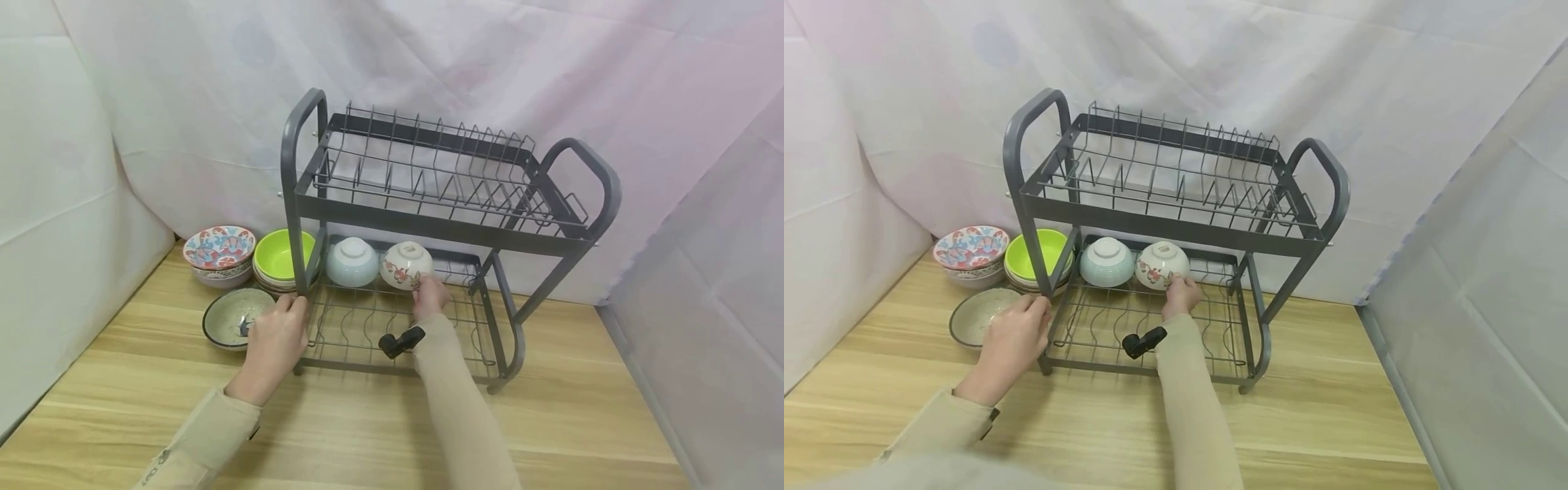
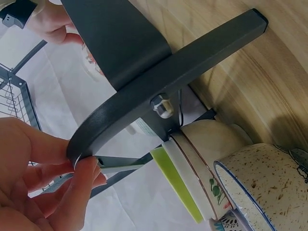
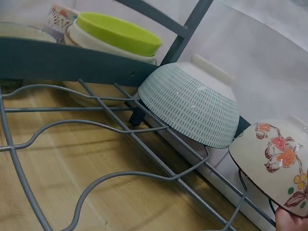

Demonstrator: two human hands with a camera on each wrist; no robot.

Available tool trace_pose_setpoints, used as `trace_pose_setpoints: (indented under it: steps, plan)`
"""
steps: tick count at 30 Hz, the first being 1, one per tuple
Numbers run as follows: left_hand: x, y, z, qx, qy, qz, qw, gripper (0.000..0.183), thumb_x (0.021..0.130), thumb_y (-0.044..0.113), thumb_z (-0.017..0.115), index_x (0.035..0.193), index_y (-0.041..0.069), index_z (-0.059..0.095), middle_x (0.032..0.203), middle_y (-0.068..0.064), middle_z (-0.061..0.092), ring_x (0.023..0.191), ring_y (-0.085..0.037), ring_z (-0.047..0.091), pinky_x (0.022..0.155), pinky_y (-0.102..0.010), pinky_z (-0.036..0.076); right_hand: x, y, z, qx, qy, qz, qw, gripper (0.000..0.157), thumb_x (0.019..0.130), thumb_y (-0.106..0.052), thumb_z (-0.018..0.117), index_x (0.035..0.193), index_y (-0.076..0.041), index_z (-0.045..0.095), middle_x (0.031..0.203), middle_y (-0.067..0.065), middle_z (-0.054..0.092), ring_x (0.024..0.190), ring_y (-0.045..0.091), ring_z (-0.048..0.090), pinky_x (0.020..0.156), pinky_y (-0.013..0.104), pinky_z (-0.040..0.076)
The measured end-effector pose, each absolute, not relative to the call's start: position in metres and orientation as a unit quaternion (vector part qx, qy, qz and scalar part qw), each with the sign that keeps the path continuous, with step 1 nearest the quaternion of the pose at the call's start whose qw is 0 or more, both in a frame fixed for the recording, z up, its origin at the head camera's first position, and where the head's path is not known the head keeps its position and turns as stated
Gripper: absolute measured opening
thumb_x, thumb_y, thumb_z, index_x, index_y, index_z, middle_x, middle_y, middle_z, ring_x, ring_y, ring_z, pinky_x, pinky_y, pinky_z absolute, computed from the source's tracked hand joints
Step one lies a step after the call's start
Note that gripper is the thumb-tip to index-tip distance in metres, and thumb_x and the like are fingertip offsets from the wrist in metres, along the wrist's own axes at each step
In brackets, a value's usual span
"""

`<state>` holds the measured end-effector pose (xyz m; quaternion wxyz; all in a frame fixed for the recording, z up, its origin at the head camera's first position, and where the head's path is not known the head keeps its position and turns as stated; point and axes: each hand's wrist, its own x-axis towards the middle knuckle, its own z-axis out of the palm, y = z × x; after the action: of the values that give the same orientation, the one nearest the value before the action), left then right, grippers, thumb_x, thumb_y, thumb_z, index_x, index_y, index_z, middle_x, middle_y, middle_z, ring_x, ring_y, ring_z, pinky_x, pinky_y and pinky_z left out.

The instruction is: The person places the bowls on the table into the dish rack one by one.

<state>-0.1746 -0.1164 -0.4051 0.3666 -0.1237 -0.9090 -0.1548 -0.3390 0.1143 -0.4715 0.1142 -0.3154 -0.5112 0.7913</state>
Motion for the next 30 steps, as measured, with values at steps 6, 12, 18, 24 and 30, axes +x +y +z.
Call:
trace_pose_setpoints:
  steps: [6, 12, 18, 24, 30]
  plan:
    - [-0.175, -0.116, -0.407, -0.123, -0.911, -0.158, 0.361, 0.007, 0.073, -0.004, 0.064, 0.078, -0.004, 0.059, 0.074, -0.019, 0.059, 0.044, -0.028, 0.053, 0.033, -0.036, 0.042, -0.307, 0.102, -0.429, -0.336, -0.551, 0.758, 0.091, 0.046, 0.085, -0.002, 0.055, 0.129, 0.001, 0.045, 0.123, 0.015, 0.052, 0.059, 0.004, 0.048, 0.058, 0.014, 0.043]
    - [-0.176, -0.116, -0.408, -0.127, -0.905, -0.149, 0.379, 0.007, 0.072, -0.005, 0.063, 0.074, -0.004, 0.057, 0.071, -0.020, 0.057, 0.043, -0.028, 0.052, 0.032, -0.036, 0.041, -0.298, 0.098, -0.420, -0.321, -0.557, 0.758, 0.105, 0.043, 0.083, 0.002, 0.056, 0.125, 0.007, 0.048, 0.125, 0.020, 0.048, 0.073, 0.011, 0.048, 0.059, 0.015, 0.044]
    - [-0.175, -0.116, -0.406, -0.121, -0.908, -0.148, 0.372, 0.008, 0.073, -0.005, 0.063, 0.073, -0.004, 0.055, 0.071, -0.020, 0.058, 0.044, -0.028, 0.051, 0.032, -0.036, 0.041, -0.302, 0.098, -0.425, -0.329, -0.588, 0.731, 0.108, 0.031, 0.083, 0.002, 0.056, 0.113, 0.008, 0.055, 0.119, 0.017, 0.051, 0.067, 0.010, 0.046, 0.053, 0.015, 0.041]
    - [-0.174, -0.116, -0.405, -0.108, -0.917, -0.155, 0.353, 0.007, 0.075, -0.003, 0.062, 0.074, -0.003, 0.055, 0.074, -0.020, 0.059, 0.046, -0.029, 0.053, 0.033, -0.037, 0.042, -0.323, 0.109, -0.455, -0.292, -0.617, 0.721, 0.116, 0.012, 0.078, 0.002, 0.060, 0.089, 0.006, 0.057, 0.094, 0.013, 0.054, 0.066, 0.016, 0.049, 0.059, 0.025, 0.045]
    - [-0.174, -0.116, -0.406, -0.110, -0.915, -0.151, 0.359, 0.008, 0.074, -0.004, 0.062, 0.074, -0.002, 0.054, 0.073, -0.019, 0.058, 0.046, -0.029, 0.052, 0.032, -0.037, 0.041, -0.289, 0.108, -0.412, -0.260, -0.650, 0.714, 0.031, 0.046, 0.084, 0.003, 0.048, 0.129, 0.003, 0.040, 0.129, 0.020, 0.041, 0.113, 0.029, 0.046, 0.095, 0.036, 0.041]
